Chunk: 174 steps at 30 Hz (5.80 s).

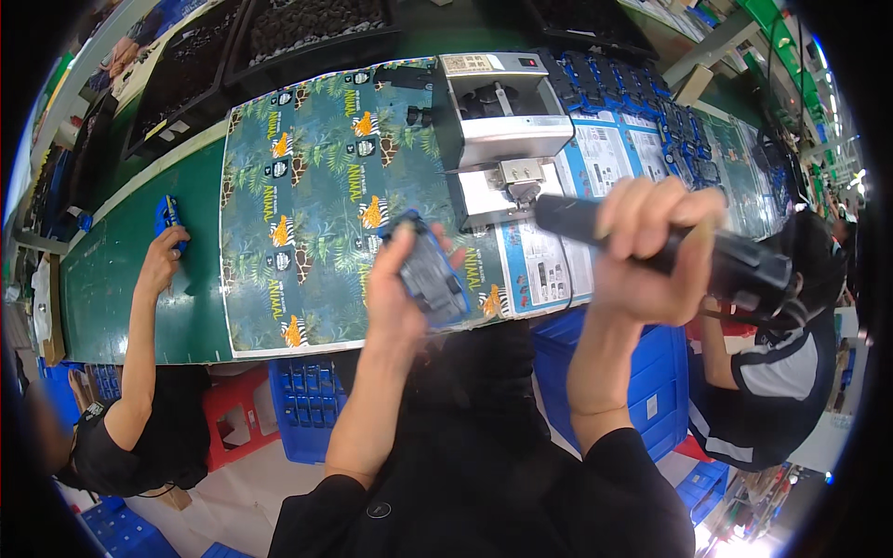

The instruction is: Assembling plastic toy cars using an electric screwdriver and an automatic screw feeder on an assembly line.

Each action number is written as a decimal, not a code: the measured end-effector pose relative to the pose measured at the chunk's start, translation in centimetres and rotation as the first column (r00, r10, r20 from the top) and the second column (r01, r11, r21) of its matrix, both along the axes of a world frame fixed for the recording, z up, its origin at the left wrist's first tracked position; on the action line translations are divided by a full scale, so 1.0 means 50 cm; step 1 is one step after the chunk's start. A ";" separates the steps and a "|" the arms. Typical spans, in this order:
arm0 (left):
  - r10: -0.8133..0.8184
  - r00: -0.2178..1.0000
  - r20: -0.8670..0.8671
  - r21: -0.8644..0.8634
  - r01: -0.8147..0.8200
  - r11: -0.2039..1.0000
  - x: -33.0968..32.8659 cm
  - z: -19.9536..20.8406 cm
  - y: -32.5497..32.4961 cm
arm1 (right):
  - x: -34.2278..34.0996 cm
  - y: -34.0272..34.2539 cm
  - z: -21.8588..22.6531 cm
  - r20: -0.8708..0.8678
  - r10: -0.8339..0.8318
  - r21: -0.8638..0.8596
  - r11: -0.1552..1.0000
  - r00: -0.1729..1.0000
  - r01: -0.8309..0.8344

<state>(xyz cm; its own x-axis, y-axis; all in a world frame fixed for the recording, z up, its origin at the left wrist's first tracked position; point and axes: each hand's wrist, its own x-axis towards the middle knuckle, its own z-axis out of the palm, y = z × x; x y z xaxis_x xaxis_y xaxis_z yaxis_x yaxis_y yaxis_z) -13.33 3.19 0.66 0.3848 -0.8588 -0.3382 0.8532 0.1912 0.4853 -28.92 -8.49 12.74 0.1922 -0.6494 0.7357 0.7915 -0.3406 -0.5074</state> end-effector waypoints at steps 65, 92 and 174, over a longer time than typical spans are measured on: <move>-0.148 0.959 0.243 0.141 0.116 0.983 0.006 0.011 -0.025 | -0.028 0.103 -0.094 -0.046 0.366 0.297 0.894 0.930 -0.337; 0.253 -0.222 0.941 -0.128 0.459 0.879 -0.174 0.158 -0.240 | -0.256 0.043 -0.121 -0.537 0.051 0.510 0.815 0.842 0.276; 0.030 0.799 0.601 -0.006 -0.033 0.999 -0.020 -0.026 0.002 | 0.120 0.055 -0.078 -0.201 -0.046 0.112 0.991 0.979 0.069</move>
<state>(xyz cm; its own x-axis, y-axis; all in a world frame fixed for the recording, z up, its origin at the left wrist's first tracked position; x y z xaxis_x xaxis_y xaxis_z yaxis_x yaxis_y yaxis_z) -14.36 3.27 -0.65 0.5393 -0.8414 -0.0337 0.3833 0.2097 0.8995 -22.94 -5.74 8.84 0.2859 -0.7431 0.6050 0.6526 -0.3114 -0.6907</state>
